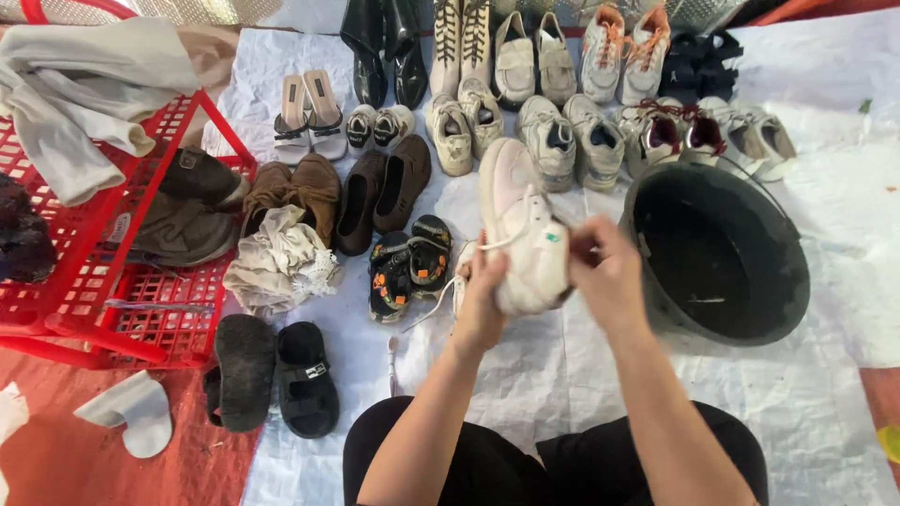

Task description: The person is removing the laces from a pair of white sneakers to prepare them for a cleaning process.

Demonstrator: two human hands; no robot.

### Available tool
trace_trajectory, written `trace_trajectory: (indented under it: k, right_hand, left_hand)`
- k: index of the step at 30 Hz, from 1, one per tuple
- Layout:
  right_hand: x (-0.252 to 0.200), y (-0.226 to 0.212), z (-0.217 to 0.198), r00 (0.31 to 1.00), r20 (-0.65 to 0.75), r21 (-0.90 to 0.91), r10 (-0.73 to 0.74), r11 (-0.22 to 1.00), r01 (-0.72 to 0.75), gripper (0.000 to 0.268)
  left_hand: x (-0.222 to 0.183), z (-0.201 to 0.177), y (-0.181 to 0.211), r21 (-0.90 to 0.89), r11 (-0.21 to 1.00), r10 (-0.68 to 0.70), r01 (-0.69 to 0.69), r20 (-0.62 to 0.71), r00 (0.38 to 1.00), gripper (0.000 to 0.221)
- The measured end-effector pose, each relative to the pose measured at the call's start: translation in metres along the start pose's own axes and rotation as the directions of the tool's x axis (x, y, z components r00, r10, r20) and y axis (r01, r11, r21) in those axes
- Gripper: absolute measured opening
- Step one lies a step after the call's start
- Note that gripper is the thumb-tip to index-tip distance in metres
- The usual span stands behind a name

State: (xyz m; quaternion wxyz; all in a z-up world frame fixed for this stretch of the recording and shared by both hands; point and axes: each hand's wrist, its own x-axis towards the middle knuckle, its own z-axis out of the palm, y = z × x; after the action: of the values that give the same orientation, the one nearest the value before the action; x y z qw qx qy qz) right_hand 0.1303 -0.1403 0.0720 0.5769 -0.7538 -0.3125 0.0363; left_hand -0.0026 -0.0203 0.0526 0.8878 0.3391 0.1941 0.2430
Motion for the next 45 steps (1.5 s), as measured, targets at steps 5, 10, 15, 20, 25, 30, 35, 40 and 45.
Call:
trace_trajectory:
  k: [5, 10, 15, 20, 25, 30, 35, 40, 45]
  right_hand:
    - [-0.026, -0.01, 0.023, 0.982, 0.109, 0.12, -0.155, 0.983, 0.142, 0.013]
    - [-0.062, -0.011, 0.04, 0.919, 0.311, 0.35, -0.244, 0.928, 0.128, 0.024]
    - [-0.097, -0.035, 0.044, 0.942, 0.27, 0.295, -0.198, 0.949, 0.115, 0.028]
    - [-0.154, -0.06, 0.057, 0.953, 0.303, 0.321, -0.023, 0.944, -0.079, 0.038]
    - [-0.197, -0.046, 0.064, 0.958, 0.284, 0.367, -0.027, 0.927, -0.083, 0.041]
    - [-0.241, -0.044, 0.092, 0.875, 0.448, 0.716, 0.183, 0.513, -0.473, 0.037]
    - [-0.22, -0.066, 0.06, 0.804, 0.578, 0.579, 0.138, 0.624, -0.524, 0.035]
    - [-0.118, -0.09, -0.029, 0.821, 0.405, 0.142, -0.403, 0.914, 0.38, 0.033]
    - [-0.108, -0.068, -0.03, 0.918, 0.331, 0.556, -0.216, 0.831, -0.005, 0.024]
  left_hand:
    - [0.018, -0.028, -0.01, -0.137, 0.974, 0.157, -0.181, -0.172, 0.973, 0.096]
    - [0.032, -0.039, -0.004, -0.44, 0.893, 0.014, -0.095, -0.184, 0.983, 0.058]
    - [0.034, -0.037, 0.005, -0.481, 0.87, -0.013, -0.104, -0.234, 0.972, 0.045]
    - [0.037, -0.064, -0.006, -0.449, 0.877, 0.144, -0.169, -0.089, 0.986, 0.039]
    - [0.025, -0.057, -0.001, -0.449, 0.886, 0.067, -0.114, -0.119, 0.991, 0.048]
    - [0.029, -0.061, -0.006, -0.505, 0.853, 0.062, -0.134, -0.156, 0.986, 0.045]
    - [0.035, -0.08, -0.012, -0.514, 0.847, 0.065, -0.136, -0.153, 0.986, 0.044]
    - [0.04, -0.08, -0.01, -0.468, 0.878, 0.116, -0.102, 0.001, 0.993, 0.048]
    - [0.038, -0.058, 0.005, -0.406, 0.913, 0.005, -0.041, -0.089, 0.996, 0.057]
